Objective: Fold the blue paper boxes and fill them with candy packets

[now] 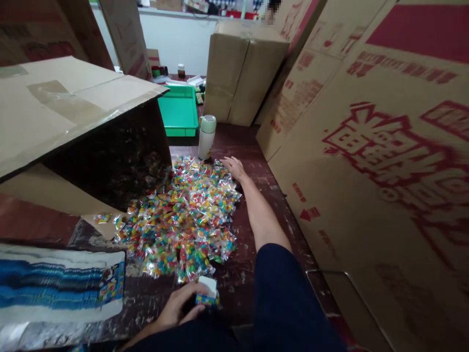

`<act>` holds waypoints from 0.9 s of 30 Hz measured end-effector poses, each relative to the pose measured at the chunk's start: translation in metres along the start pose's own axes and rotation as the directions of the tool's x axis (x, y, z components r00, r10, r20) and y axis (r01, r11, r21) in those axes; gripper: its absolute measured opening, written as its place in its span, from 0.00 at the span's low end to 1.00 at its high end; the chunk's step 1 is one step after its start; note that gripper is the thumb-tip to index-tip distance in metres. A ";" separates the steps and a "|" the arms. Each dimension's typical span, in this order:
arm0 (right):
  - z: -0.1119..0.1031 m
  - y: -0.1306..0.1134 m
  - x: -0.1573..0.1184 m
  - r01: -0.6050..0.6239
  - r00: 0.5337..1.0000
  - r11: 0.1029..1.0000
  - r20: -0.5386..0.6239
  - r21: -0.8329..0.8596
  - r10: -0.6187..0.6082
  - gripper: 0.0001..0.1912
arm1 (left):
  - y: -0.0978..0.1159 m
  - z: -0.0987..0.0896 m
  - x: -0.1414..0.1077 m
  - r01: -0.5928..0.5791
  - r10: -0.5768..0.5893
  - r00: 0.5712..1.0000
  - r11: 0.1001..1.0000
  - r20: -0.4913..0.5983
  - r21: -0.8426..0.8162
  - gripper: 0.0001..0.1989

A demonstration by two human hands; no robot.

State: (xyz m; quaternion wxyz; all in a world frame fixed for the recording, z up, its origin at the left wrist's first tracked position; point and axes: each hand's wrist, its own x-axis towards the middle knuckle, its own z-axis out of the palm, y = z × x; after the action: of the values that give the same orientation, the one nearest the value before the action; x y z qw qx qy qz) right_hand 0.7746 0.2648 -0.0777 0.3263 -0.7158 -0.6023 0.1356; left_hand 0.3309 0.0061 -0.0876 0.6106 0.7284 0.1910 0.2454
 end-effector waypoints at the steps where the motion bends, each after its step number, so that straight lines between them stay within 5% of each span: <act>1: 0.005 0.000 -0.003 0.017 1.000 1.000 0.018 0.025 -0.017 0.33 | 0.002 0.000 0.000 0.004 -0.004 1.000 1.000 -0.006 0.010 0.12; 12: 0.055 -0.059 -0.121 -0.091 0.970 0.982 -0.209 0.164 0.125 0.28 | 0.028 -0.007 -0.002 0.083 -0.078 0.995 0.993 -0.065 0.087 0.15; 20: 0.089 -0.115 -0.179 -0.237 0.900 0.961 -0.339 0.146 0.273 0.22 | 0.025 -0.004 -0.009 0.133 -0.133 0.950 0.991 -0.283 -0.016 0.17; 23: 0.088 -0.132 -0.182 -0.269 0.882 0.951 -0.358 0.151 0.306 0.22 | 0.023 -0.006 -0.008 0.107 -0.123 0.945 0.992 -0.302 -0.068 0.19; 27: 0.058 -0.154 -0.189 -0.236 0.883 0.957 -0.372 0.170 0.284 0.21 | 0.028 -0.014 -0.012 0.072 -0.120 0.958 0.980 -0.262 -0.185 0.24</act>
State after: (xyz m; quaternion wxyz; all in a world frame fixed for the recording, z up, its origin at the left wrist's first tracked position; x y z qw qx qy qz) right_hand 0.5760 0.1120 -0.0621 0.4616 -0.7819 -0.4136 0.0677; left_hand 0.3122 0.0048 -0.0599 0.6509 0.6217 0.2861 0.3285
